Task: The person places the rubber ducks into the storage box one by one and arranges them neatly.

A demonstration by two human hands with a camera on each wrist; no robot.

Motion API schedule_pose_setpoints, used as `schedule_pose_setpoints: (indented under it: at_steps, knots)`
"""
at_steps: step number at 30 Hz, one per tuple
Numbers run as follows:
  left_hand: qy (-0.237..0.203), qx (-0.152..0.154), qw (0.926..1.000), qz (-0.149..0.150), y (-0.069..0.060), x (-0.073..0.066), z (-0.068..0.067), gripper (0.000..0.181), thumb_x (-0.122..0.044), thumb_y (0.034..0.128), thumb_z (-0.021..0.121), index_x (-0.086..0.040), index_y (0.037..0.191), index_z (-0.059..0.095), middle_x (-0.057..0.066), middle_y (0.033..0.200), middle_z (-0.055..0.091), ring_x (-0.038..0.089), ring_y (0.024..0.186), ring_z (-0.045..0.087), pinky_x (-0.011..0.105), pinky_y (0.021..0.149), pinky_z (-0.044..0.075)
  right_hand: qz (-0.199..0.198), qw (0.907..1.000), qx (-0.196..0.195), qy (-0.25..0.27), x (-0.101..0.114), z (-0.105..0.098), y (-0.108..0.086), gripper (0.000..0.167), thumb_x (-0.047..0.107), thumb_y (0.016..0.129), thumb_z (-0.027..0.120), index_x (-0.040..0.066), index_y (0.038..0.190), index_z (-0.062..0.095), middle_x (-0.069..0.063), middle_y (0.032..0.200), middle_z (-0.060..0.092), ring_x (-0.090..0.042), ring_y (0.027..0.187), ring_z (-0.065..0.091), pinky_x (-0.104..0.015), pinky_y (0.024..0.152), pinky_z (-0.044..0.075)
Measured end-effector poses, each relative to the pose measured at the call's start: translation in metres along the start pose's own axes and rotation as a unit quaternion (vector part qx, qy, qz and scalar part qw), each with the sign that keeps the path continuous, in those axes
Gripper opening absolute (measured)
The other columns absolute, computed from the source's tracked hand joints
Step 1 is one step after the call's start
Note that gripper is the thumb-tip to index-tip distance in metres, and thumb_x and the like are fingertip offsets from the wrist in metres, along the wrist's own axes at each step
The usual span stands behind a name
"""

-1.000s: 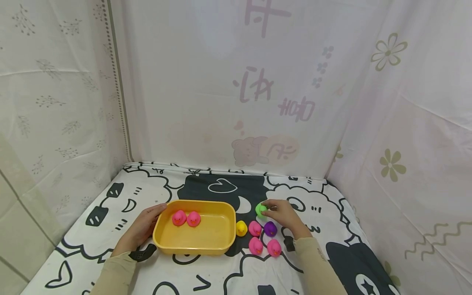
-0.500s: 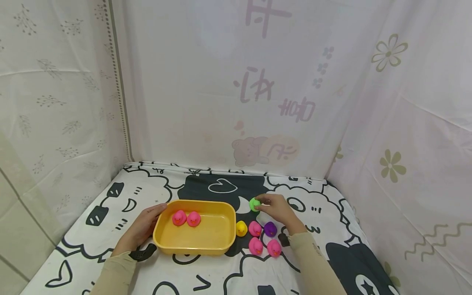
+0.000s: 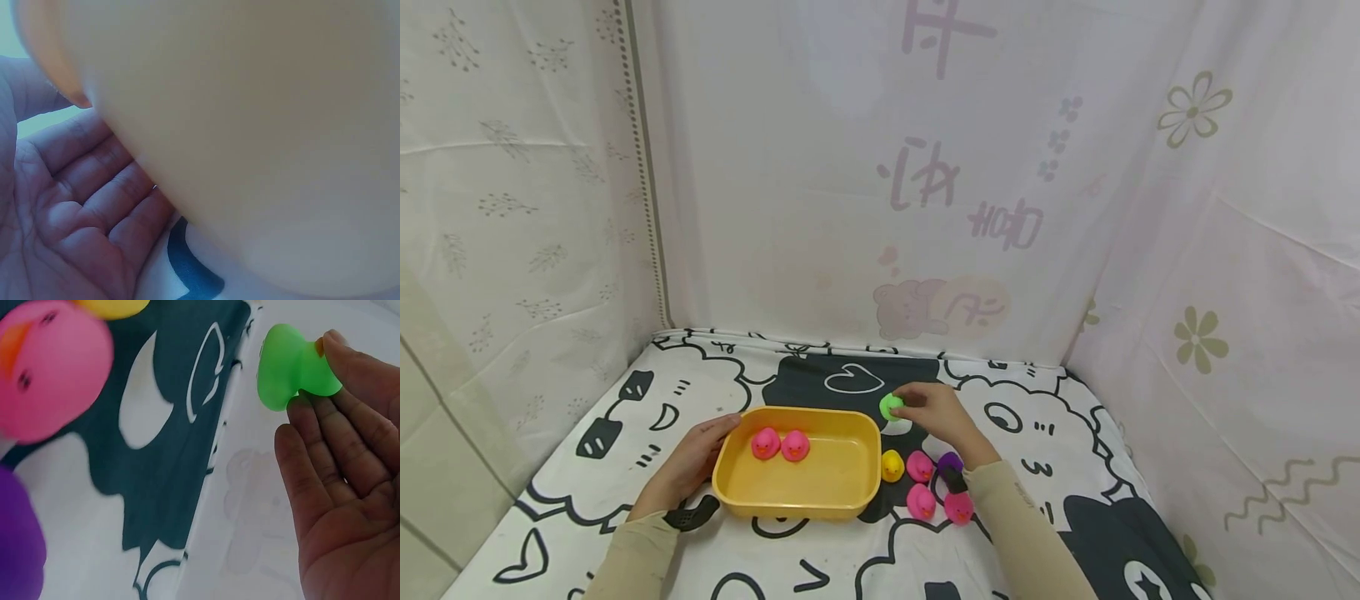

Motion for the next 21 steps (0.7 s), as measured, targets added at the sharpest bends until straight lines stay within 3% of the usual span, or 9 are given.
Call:
schedule_pose_setpoints:
  at_steps: [8, 21]
  knots:
    - [-0.004, 0.000, 1.0000, 0.000, -0.001, -0.002, 0.001, 0.072, -0.053, 0.0992, 0.056, -0.003, 0.149, 0.046, 0.019, 0.143, 0.055, 0.027, 0.102, 0.067, 0.036, 0.087, 0.059, 0.007, 0.9998, 0.012, 0.016, 0.023, 0.011, 0.004, 0.030, 0.038, 0.086, 0.080, 0.025, 0.112, 0.075, 0.009, 0.108, 0.072, -0.019, 0.104, 0.069, -0.039, 0.088, 0.059]
    - [-0.008, 0.000, 1.0000, 0.005, -0.002, -0.002, 0.001, 0.070, -0.051, 0.0996, 0.056, -0.002, 0.149, 0.047, 0.020, 0.142, 0.055, 0.027, 0.100, 0.068, 0.037, 0.085, 0.059, -0.024, 0.9979, 0.055, 0.023, 0.048, 0.036, 0.009, 0.029, 0.035, 0.086, 0.081, 0.022, 0.111, 0.076, 0.010, 0.105, 0.072, -0.014, 0.099, 0.069, -0.030, 0.085, 0.059]
Point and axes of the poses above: each hand's wrist, its own y-axis towards the middle knuckle, its own z-axis out of the palm, x = y × z, the point moved 3 cm from there along y, towards the middle knuckle
